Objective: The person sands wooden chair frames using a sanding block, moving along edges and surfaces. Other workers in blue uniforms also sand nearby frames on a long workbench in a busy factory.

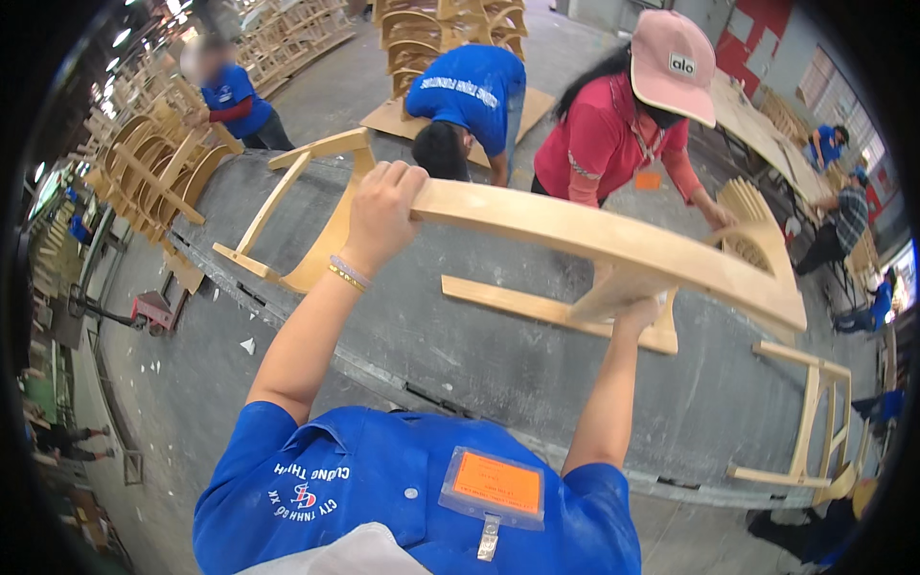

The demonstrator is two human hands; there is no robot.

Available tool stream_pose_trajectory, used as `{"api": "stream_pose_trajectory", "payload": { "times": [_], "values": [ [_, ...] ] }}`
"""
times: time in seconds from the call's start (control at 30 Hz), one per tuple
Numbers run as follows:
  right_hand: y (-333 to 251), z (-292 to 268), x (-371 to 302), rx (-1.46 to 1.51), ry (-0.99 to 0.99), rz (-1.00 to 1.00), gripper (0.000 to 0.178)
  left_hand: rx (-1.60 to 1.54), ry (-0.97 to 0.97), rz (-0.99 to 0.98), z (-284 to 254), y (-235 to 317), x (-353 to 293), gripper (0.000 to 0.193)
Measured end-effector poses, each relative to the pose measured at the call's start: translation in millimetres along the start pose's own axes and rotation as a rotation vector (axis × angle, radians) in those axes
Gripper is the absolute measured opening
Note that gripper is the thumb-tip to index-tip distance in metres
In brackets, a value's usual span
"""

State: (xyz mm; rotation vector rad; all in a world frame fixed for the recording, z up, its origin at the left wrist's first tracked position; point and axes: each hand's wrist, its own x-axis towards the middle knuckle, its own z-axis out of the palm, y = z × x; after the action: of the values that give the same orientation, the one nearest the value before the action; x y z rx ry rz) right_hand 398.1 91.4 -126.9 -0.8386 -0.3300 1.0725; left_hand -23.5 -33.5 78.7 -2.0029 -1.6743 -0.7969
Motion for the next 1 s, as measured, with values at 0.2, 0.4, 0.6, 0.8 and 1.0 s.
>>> {"api": "stream_pose_trajectory", "payload": {
  "times": [0.2,0.4,0.6,0.8,1.0],
  "values": [
    [-23.7,13.0,-52.1,-0.261,-0.026,-0.069,0.041,-0.017,-0.066,0.058,6.9,-26.2,21.9,0.031],
    [-30.8,-3.1,-79.2,-0.509,0.016,0.163,0.036,-0.099,-0.356,-0.09,52.5,-60.4,29.4,0.036],
    [-19.1,1.4,-98.0,-0.615,-0.035,0.272,0.03,-0.184,-0.435,-0.14,134.9,-84.5,23.0,0.034],
    [18.7,-7.4,-67.3,-0.584,-0.013,0.284,0.019,-0.178,0.004,-0.146,184.5,-57.9,-21.3,0.049],
    [92.0,-30.2,5.8,-0.578,0.075,0.362,0.022,-0.521,-0.512,0.027,169.8,3.7,-155.1,0.052]
  ]
}}
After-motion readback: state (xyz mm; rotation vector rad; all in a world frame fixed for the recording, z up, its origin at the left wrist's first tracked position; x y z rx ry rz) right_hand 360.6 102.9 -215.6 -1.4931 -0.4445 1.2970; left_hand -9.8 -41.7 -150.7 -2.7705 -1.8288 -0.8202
